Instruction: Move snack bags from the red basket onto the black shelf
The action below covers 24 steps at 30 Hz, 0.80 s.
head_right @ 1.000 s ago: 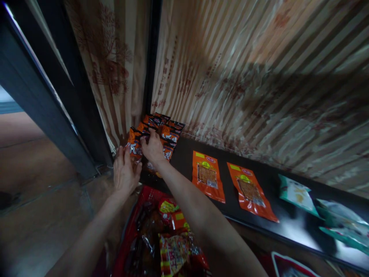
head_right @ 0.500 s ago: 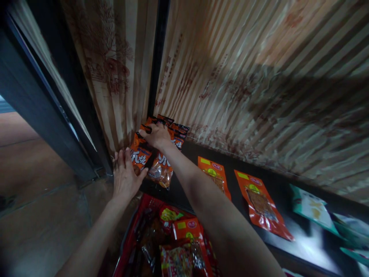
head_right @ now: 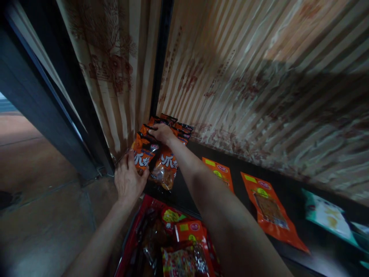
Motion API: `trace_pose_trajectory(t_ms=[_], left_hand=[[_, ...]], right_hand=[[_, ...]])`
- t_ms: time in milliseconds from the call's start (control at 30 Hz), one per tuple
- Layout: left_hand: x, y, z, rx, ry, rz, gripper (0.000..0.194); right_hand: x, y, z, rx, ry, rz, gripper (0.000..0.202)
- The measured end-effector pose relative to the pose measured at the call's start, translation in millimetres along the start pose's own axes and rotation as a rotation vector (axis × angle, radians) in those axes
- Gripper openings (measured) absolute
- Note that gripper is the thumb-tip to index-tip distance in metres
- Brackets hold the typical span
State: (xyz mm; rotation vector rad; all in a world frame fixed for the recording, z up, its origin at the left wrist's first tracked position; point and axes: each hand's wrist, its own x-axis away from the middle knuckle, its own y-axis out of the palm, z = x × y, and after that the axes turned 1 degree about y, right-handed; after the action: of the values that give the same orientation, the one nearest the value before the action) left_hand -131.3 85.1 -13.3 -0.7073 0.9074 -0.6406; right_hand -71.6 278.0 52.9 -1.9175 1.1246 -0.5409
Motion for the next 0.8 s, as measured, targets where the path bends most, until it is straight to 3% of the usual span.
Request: trace_pose_trajectory(t_ms=[100,200,467,633,800], left_hand=[[1,-2.9,2,0.004,0.012,-0.009,0.066],[1,-7.0,4,-0.006,0.005,-0.019,0.066],[-1,-20.2,9,-0.002,0.02,-0.047,0.067],[8,-9.1,-1,0.029,0.053,-0.017,0.071],[19,5.5,-17,0.086,0.129,0.09,0.076]], right_hand=[[0,2,2,-0.169,-0.029,-0.026,0.023],[2,4,1,-0.197,-0.027,-0.013,0.022],[2,-4,-5,0.124,-0.111,-0.062,0.027],[8,-3,-12,0.202,-0.15,-0.116,0.027],[19,0,-25,0.179,-0.17,0.101,0.032]])
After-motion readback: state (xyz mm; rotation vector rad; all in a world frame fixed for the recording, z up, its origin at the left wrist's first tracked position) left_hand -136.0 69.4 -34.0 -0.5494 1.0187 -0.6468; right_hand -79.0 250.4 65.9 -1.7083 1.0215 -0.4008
